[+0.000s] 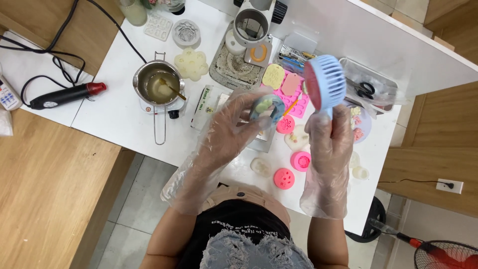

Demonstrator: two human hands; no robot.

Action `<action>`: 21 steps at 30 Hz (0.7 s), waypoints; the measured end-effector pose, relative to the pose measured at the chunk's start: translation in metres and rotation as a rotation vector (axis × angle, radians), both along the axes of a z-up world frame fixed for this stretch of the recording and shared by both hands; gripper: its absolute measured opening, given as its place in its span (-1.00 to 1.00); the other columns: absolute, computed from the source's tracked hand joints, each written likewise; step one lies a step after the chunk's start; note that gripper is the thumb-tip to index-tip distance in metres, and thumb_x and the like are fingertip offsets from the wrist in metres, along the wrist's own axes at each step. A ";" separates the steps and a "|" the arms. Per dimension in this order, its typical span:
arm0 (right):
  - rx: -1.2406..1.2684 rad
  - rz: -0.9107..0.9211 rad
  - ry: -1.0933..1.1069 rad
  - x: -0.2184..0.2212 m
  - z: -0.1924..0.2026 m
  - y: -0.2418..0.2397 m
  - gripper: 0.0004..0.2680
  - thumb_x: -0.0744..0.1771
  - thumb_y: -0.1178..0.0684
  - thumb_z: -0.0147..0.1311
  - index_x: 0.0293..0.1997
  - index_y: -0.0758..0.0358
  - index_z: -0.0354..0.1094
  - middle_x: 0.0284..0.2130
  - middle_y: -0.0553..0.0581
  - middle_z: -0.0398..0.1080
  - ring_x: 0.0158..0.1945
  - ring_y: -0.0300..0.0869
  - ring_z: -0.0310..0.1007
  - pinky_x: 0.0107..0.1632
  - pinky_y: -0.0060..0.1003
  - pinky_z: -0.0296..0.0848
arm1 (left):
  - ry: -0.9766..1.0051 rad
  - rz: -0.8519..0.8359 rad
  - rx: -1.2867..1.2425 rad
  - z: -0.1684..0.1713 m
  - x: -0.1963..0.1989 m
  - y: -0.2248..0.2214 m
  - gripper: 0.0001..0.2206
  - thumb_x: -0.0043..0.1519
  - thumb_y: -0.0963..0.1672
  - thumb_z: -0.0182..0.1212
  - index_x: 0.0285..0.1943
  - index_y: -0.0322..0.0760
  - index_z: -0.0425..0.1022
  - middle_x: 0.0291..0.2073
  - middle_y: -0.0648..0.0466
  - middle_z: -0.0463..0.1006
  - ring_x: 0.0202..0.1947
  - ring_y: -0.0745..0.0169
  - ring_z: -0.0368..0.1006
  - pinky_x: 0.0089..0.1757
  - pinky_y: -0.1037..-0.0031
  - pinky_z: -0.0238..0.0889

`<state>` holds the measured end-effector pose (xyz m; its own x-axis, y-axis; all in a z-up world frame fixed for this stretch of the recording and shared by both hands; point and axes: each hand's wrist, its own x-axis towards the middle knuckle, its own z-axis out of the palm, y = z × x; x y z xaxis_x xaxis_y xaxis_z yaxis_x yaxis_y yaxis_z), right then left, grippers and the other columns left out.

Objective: Placing small decorative wax shapes into a circular silicone mold and using a handheld fan to cool and set them.

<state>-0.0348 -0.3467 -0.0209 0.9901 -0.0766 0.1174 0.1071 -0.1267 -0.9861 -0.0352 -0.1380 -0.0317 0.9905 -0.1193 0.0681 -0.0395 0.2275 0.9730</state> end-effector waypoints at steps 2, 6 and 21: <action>0.043 0.007 -0.003 -0.005 0.006 -0.001 -0.67 0.45 -0.17 0.05 0.21 0.29 0.28 -0.34 -0.05 0.28 -0.32 -0.40 0.18 -0.23 -0.48 0.21 | 0.050 -0.006 0.010 0.001 0.001 -0.001 -0.61 0.30 -0.19 0.29 0.33 -0.24 0.43 0.11 0.11 0.47 0.03 0.36 0.49 -0.01 0.47 0.44; 0.083 0.071 0.014 -0.012 0.001 -0.009 -0.66 0.43 -0.19 0.11 0.19 0.28 0.28 -0.32 -0.04 0.32 -0.31 -0.40 0.21 -0.21 -0.49 0.24 | 0.002 -0.012 0.060 0.010 0.003 -0.002 -0.65 0.33 -0.19 0.29 0.31 -0.26 0.47 0.03 0.13 0.53 0.01 0.36 0.50 0.00 0.48 0.44; 0.515 0.086 0.441 -0.009 -0.004 -0.015 -0.65 0.39 -0.16 0.01 0.15 0.37 0.32 -0.47 0.01 0.33 -0.50 -0.34 0.17 -0.42 -0.39 0.21 | 0.276 0.084 -0.022 -0.080 0.007 -0.001 -0.59 0.25 -0.23 0.27 0.30 -0.43 0.40 -0.04 0.05 0.59 -0.08 0.41 0.51 -0.05 0.54 0.47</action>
